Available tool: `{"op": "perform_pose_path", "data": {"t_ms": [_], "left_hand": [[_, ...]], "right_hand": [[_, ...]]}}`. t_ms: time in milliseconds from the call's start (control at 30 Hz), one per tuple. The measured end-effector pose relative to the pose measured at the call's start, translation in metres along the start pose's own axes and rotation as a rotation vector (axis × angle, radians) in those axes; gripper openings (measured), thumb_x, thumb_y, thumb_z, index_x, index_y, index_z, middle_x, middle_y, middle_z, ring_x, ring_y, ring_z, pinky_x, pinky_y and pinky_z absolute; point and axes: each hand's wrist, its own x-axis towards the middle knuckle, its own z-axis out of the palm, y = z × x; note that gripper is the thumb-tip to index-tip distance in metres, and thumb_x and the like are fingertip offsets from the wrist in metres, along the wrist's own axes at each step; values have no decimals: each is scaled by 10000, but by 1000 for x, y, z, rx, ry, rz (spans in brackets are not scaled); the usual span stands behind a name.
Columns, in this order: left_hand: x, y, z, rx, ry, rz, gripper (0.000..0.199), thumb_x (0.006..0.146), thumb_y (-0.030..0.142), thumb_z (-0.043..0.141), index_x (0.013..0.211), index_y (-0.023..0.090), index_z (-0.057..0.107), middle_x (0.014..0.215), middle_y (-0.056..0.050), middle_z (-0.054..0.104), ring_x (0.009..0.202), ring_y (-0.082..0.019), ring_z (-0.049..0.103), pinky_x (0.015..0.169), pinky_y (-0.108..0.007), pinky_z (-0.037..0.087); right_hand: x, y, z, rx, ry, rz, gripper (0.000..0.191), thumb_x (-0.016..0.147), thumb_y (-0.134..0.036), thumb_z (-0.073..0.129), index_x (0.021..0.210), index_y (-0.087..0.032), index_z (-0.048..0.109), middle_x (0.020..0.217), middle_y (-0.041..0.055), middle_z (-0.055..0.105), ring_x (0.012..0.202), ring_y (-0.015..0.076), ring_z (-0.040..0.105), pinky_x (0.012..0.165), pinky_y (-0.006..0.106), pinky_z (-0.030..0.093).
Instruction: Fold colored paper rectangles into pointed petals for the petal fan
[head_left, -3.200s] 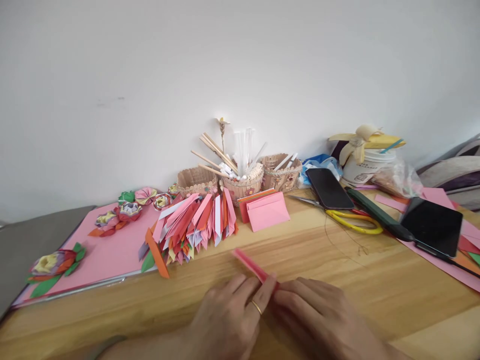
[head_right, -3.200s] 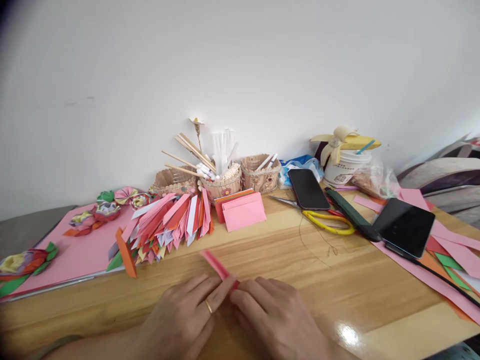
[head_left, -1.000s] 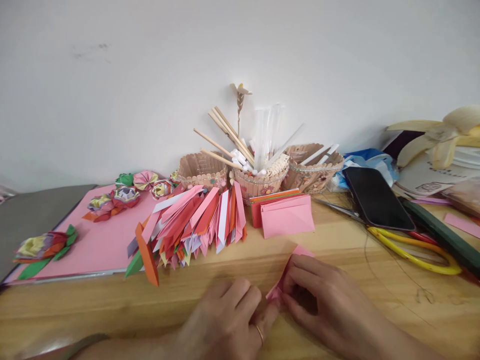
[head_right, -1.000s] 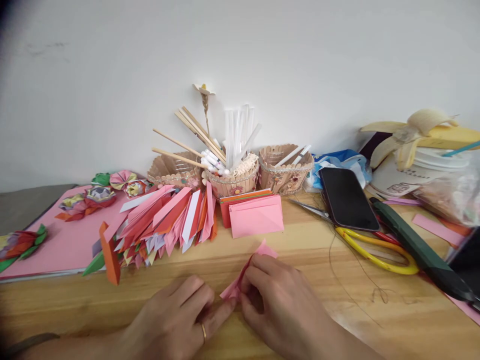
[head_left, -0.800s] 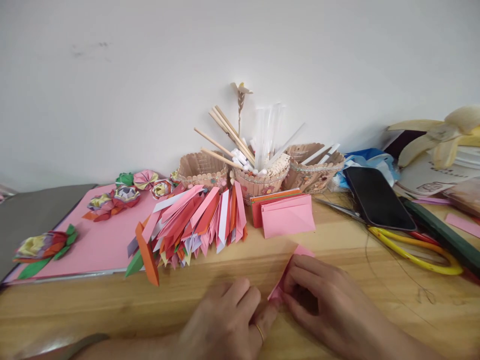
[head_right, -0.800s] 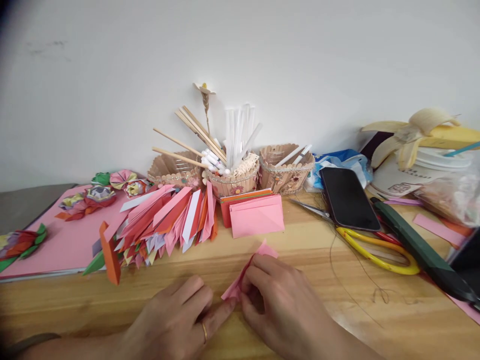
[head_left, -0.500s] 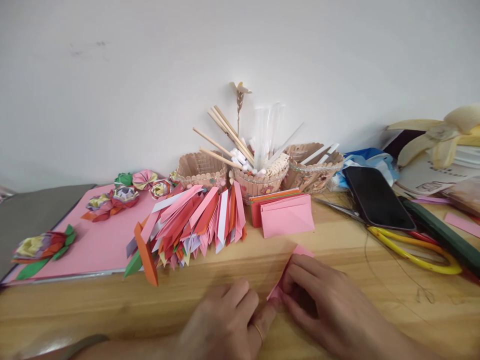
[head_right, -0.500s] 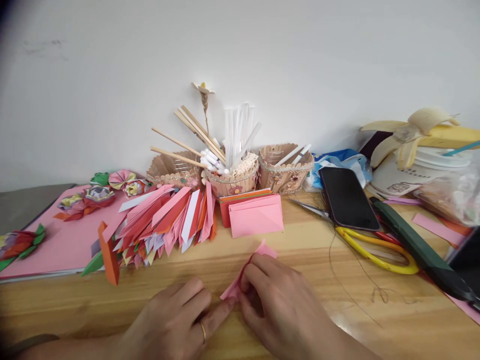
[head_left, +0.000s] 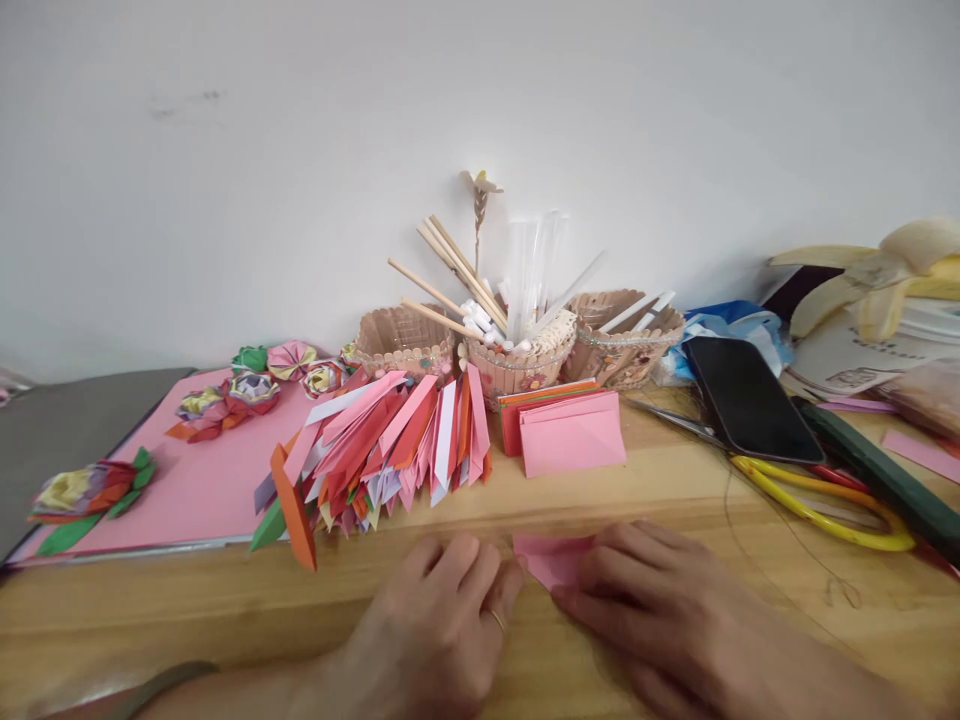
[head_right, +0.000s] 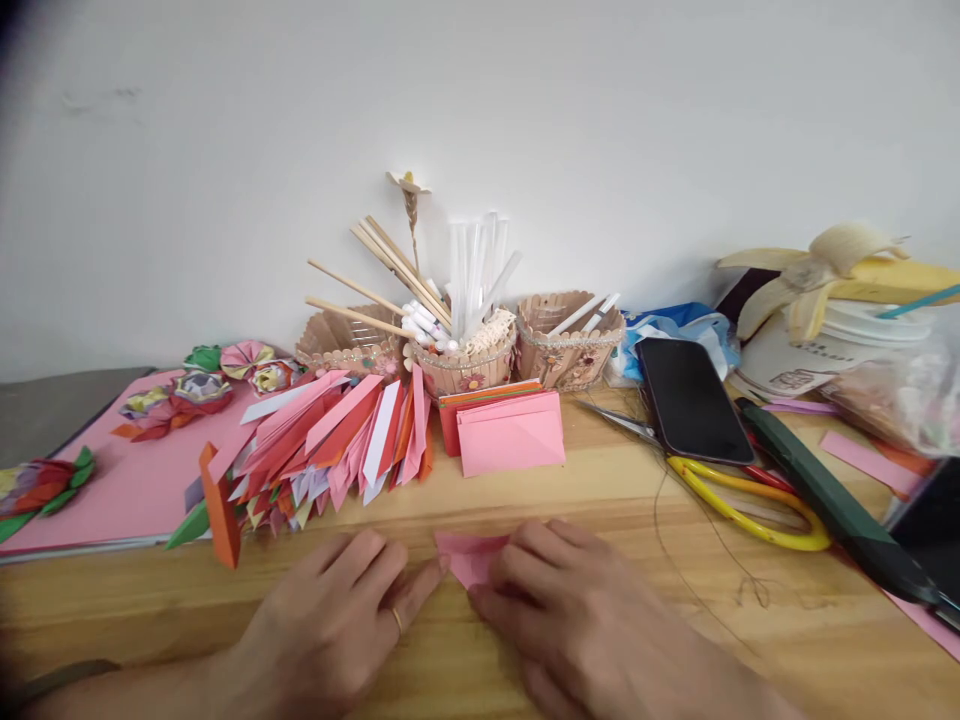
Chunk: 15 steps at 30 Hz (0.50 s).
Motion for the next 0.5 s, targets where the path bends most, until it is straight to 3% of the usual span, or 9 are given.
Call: {"op": "perform_pose_path", "data": {"t_ms": [133,267,367,500], "left_hand": [[-1,0,7,-99,-53,-8,263,923,81,346,839,123,592,691,-32,533,614,-172,482,523,-306,350],[-4,8,12,-220,40,-59,281,918,45,369,775,134,594,674,-13,575,618,-143,512,537,-278,401],[-9,12,11,-124,93,51,277,909,25,382,821,94,635,779,-51,653,695,-153,553,593,-286,434],[-14,13,9,-58,105,121,369,940,36,295,925,67,662,917,-74,700,815,-160,581,689,-270,457]], "right_hand": [[6,-18,2,6,29,53,353,766,-175,551,1106,-197,642,902,91,673,837,256,604,746,368,490],[14,-26,1,177,17,107,211,835,-198,502,937,-241,682,869,68,661,820,215,615,730,308,497],[14,-23,3,342,-11,158,243,886,-153,450,859,-241,675,851,32,658,776,157,625,691,242,491],[10,-11,14,364,184,390,196,905,-195,460,807,-218,628,773,9,648,681,132,611,597,226,465]]}}
